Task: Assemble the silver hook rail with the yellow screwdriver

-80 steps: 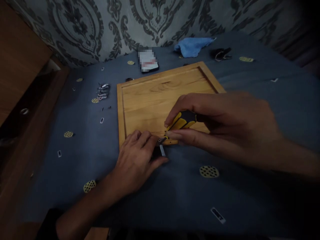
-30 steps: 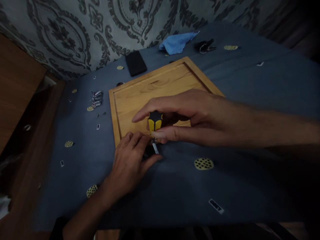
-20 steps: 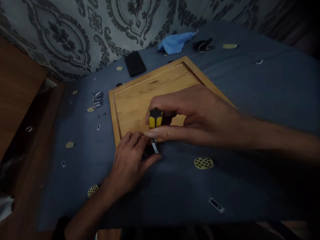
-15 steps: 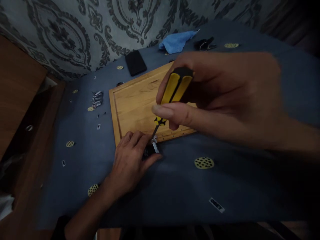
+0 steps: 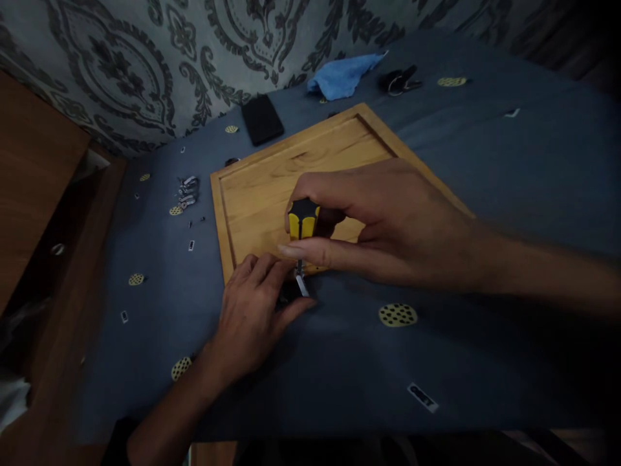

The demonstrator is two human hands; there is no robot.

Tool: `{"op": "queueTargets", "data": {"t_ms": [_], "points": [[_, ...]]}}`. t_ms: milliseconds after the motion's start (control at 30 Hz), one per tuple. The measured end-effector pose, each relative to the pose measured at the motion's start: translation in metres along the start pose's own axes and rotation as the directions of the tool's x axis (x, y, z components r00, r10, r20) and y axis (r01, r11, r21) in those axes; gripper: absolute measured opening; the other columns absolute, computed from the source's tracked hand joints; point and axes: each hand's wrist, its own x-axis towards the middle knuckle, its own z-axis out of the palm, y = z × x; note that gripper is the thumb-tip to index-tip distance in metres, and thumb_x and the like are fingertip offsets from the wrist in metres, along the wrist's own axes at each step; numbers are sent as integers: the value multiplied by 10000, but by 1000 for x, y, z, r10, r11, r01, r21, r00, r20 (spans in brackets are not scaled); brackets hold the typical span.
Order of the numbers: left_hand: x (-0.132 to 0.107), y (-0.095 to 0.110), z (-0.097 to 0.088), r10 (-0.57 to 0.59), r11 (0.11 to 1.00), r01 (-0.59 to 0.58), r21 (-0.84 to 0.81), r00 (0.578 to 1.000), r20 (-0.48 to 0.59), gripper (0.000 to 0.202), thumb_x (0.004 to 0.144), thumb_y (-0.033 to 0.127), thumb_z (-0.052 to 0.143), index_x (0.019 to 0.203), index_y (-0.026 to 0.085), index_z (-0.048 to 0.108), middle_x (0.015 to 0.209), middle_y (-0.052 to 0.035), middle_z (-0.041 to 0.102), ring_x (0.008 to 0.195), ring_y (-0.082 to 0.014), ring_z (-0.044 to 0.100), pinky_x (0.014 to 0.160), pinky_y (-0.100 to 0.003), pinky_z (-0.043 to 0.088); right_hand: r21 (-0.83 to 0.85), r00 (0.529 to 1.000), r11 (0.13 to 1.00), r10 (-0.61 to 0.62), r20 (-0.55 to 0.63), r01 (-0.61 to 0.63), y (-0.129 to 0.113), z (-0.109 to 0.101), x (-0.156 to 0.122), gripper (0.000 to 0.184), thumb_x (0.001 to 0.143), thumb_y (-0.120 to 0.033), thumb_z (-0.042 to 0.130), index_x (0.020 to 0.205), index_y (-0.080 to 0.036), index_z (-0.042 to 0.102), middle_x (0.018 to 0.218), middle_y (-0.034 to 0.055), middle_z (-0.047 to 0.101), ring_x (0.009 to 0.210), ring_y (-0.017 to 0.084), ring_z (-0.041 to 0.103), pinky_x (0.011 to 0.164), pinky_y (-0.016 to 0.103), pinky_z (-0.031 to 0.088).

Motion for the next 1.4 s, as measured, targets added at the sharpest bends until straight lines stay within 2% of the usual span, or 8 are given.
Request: {"op": "queueTargets", "data": {"t_ms": [200, 433, 700, 800, 1000, 1133, 1333, 1400], "points": [[0, 1, -1, 8, 1000, -9, -6, 1000, -16, 418, 1031, 429, 724, 1357, 211, 578, 1167, -63, 754, 1002, -269, 701, 905, -450, 607, 13, 1000, 1000, -27, 12, 27, 1, 1, -1, 232, 1087, -381, 614, 924, -218, 587, 772, -35, 636, 681, 128, 586, 647, 285, 455], [-1, 1, 0, -14, 1000, 14, 24, 1000, -19, 311, 1032, 462, 715, 1199, 209, 645, 1055, -61, 739, 935, -268, 690, 860, -444, 606, 94, 999, 995, -37, 30, 34, -2, 1, -1, 193, 1062, -275, 652, 897, -217, 571, 764, -52, 612, 680, 114, 569, 656, 275, 441], [-1, -1, 3, -8, 1000, 9, 16, 999, -34, 303, 1051, 499, 672, 1118, 203, 658, 1035, -70, 732, 932, -267, 685, 825, -441, 610, 227, 964, 973, -19, 264, -43, 1, -11, 4, 45, 1057, -246, 607, 1037, -210, 628, 896, -14, 685, 779, 137, 613, 679, 283, 440], [-2, 0, 2, -14, 999, 15, 37, 999, -40, 342, 1048, 507, 676, 1183, 194, 654, 1072, -83, 737, 989, -275, 695, 873, -446, 617, 257, 953, 966, -59, 299, -21, 3, -15, 5, 149, 1057, -224, 603, 909, -207, 593, 819, -26, 644, 748, 127, 601, 676, 280, 434], [-2, 0, 1, -2, 1000, 3, 22, 999, -37, 360, 1050, 512, 672, 1217, 194, 648, 1079, -80, 745, 969, -272, 693, 870, -456, 621, 218, 973, 975, -83, 215, 35, 6, -11, 6, 253, 1039, -278, 678, 850, -214, 522, 722, -69, 546, 657, 96, 525, 620, 268, 361], [-2, 0, 2, -14, 1000, 14, 12, 1000, -10, 343, 1047, 504, 676, 1197, 197, 647, 1099, -84, 744, 966, -282, 692, 870, -478, 618, 193, 984, 980, -75, 164, 42, 3, -4, 5, 340, 1024, -248, 695, 805, -228, 436, 752, -65, 563, 685, 95, 547, 638, 265, 392], [-1, 0, -1, -61, 998, 60, 16, 998, 26, 349, 1004, 463, 757, 1224, 206, 669, 1128, -76, 743, 1008, -277, 686, 935, -475, 600, 19, 988, 998, 60, -139, -58, -11, -8, 1, 241, 1064, -402, 648, 919, -222, 579, 874, -22, 662, 787, 132, 612, 718, 298, 479], [-1, 1, -1, -66, 998, 65, 15, 997, 42, 364, 991, 440, 779, 1250, 211, 668, 1142, -72, 744, 1013, -272, 683, 948, -470, 594, -9, 988, 996, 86, -131, -88, -11, -11, 1, 255, 1059, -421, 645, 907, -224, 584, 860, -21, 657, 775, 134, 606, 718, 309, 478]]}}
